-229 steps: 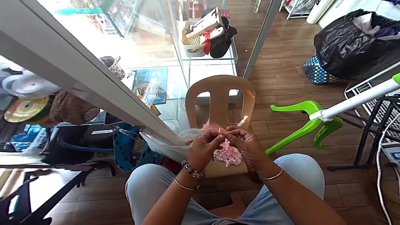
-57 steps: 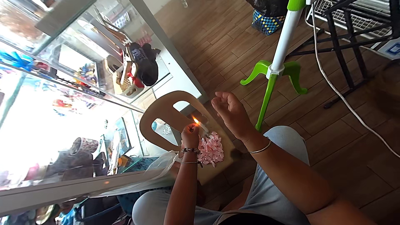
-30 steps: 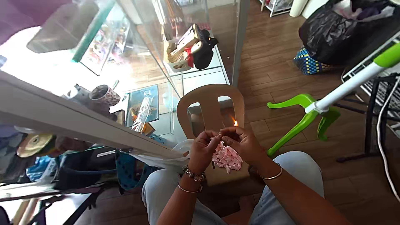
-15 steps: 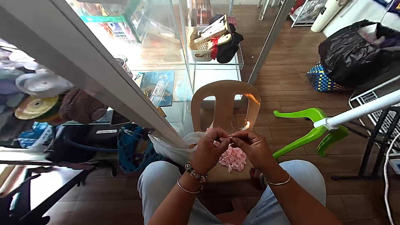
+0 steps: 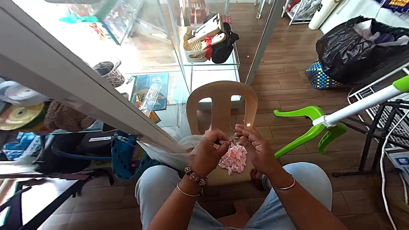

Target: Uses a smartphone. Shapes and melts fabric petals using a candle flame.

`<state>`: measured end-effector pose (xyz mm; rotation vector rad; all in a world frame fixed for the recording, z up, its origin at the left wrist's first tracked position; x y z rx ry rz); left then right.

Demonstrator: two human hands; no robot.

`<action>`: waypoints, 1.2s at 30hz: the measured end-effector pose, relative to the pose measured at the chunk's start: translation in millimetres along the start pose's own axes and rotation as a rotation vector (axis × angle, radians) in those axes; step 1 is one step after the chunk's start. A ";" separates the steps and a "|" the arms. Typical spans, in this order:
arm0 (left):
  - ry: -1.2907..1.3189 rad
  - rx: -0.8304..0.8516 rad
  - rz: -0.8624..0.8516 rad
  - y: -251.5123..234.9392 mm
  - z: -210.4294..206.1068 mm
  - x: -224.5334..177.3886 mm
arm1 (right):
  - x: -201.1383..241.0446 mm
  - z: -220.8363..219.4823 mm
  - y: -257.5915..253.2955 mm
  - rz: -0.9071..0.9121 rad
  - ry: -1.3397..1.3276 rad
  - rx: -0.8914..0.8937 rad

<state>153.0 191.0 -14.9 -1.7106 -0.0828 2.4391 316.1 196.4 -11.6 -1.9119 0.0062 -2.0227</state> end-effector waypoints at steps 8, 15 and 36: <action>-0.058 0.064 0.008 2.1 -12.7 -1.0 | 5.3 -1.5 4.4 0.074 -0.081 -0.047; 0.367 0.223 0.379 7.2 -19.0 6.8 | 13.9 -0.5 3.3 0.165 0.017 -0.058; 0.231 0.115 0.246 5.9 -4.0 7.9 | 13.7 -2.1 2.7 0.225 0.216 0.008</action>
Point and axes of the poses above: each hand's wrist, its own y-axis away from the middle knuckle, its own z-axis out of the back of the hand, x = y × z, the point moved 8 cm from there along -y, towards the middle knuckle, and after that the axes turned 11 degrees about -y, right-handed, at the moved point
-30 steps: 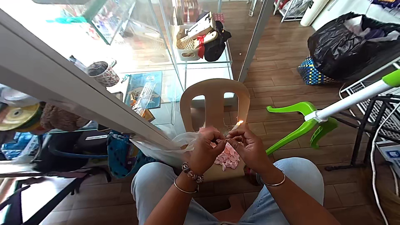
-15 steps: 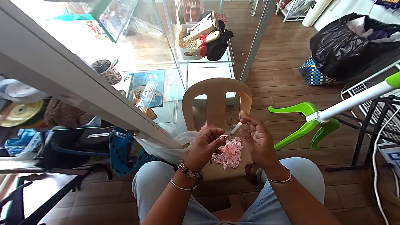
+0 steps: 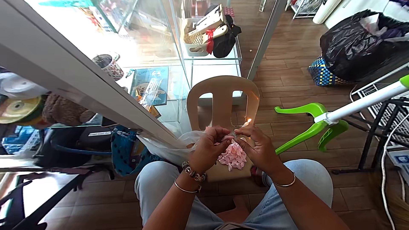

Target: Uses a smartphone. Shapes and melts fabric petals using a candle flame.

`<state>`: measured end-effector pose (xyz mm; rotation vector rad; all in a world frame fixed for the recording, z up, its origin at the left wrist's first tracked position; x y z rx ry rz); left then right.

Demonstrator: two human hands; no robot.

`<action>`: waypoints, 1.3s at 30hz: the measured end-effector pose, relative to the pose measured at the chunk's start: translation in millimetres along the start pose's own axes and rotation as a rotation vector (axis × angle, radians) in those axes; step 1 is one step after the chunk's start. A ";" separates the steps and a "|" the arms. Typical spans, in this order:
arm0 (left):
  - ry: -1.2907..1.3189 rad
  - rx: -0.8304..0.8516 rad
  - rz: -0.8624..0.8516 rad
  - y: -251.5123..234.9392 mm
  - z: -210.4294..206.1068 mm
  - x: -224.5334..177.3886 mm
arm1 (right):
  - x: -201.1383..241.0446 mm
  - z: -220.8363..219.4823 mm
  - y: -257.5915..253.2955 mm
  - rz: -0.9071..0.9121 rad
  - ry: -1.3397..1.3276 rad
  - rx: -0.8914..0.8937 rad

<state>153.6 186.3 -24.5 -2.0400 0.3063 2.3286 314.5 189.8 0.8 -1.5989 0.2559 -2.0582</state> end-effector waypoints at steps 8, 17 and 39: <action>-0.082 0.033 -0.001 0.6 0.0 0.3 | -4.5 -3.6 -3.6 -0.014 0.001 0.029; -0.239 -0.210 0.056 23.0 52.8 -5.3 | -76.8 -20.3 10.8 -0.728 0.282 0.313; -0.120 -0.188 0.054 42.0 76.6 -7.1 | -164.7 -123.5 11.9 -0.703 0.643 0.411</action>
Point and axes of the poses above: each hand's wrist, its own y-axis away from the middle knuckle, its own z-axis out of the back of the hand, x = y × z, the point moved 8 cm from there along -y, towards the middle knuckle, and after that the axes turned 11 degrees about -y, right-handed, at the moved point
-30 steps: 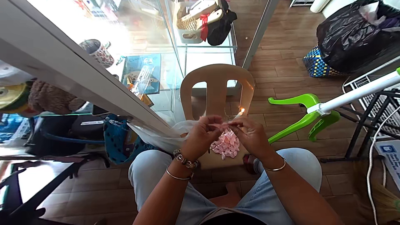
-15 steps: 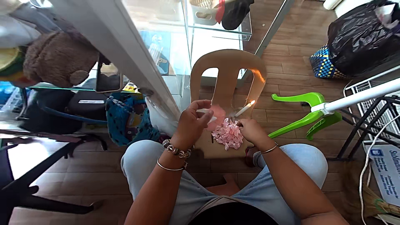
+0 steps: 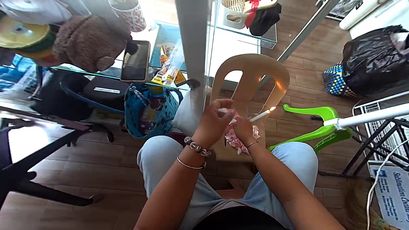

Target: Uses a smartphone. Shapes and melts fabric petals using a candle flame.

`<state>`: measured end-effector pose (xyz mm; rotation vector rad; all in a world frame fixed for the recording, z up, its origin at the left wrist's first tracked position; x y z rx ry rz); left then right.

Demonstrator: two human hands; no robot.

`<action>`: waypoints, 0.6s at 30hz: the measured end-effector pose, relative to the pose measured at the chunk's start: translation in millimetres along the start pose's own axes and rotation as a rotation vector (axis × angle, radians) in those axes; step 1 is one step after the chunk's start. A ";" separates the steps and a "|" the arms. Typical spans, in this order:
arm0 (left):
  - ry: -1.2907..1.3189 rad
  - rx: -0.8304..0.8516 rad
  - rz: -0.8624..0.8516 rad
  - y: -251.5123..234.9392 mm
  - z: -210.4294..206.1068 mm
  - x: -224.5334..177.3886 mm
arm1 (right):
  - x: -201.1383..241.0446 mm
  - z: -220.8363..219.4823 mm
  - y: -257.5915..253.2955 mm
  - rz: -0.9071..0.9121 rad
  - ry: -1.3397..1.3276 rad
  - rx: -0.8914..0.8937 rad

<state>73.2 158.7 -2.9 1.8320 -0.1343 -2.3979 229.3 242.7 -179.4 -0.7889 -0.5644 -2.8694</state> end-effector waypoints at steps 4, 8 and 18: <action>-0.010 0.001 0.010 5.0 4.5 1.2 | -11.1 -12.5 -14.5 -0.032 -0.008 -0.015; -0.019 -0.001 -0.002 10.7 9.6 4.2 | -10.1 -11.3 -16.3 -0.068 -0.041 -0.025; -0.068 0.030 0.005 3.8 1.6 7.4 | -7.2 6.6 -8.9 -0.134 -0.098 0.019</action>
Point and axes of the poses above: each hand's wrist, its own y-axis away from the middle knuckle, its own z-axis out of the back of the hand, x = y × z, the point moved 8 cm from there along -y, towards the middle knuckle, and after that the axes turned 11 degrees about -y, right-handed, at the moved point
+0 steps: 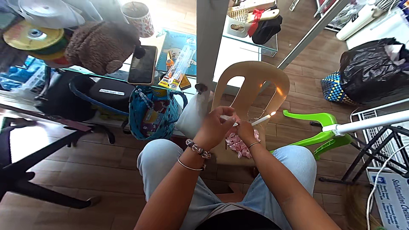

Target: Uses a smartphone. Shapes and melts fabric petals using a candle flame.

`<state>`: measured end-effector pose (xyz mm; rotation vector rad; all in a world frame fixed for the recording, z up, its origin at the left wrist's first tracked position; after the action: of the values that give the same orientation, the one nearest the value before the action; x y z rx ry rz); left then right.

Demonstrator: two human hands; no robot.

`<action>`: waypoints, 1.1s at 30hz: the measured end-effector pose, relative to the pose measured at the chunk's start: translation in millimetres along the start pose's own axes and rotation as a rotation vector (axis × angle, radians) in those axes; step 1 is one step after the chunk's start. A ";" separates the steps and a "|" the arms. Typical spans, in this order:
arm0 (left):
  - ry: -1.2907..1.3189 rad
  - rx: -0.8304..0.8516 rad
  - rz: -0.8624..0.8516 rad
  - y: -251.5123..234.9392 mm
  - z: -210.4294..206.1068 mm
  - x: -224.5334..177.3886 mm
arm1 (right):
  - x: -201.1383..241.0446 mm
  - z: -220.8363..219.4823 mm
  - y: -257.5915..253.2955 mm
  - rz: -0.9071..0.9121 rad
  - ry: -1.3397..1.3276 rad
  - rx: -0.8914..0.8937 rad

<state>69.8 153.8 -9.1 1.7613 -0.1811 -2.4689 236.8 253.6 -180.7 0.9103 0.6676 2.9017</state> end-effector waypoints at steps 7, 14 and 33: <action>-0.153 0.014 -0.011 -8.4 -9.6 1.5 | 5.4 27.4 12.1 0.126 -0.226 -0.036; -0.394 -0.035 -0.196 -21.9 -23.9 -3.8 | -4.8 45.3 22.9 0.058 -0.587 0.047; -0.904 -0.176 -0.830 -16.0 -98.1 -26.4 | 0.8 105.0 104.8 0.127 -0.998 0.457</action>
<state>170.9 170.0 -18.5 0.5524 0.8367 -3.5084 304.4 199.6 -60.1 2.2283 1.1365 1.9209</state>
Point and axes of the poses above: each hand's wrist, its own y-axis away from the middle knuckle, its own z-axis out of the back of the hand, x = y × z, the point moved 8 cm from there along -y, towards the middle knuckle, and after that the axes turned 11 degrees about -y, right-handed, at the moved point
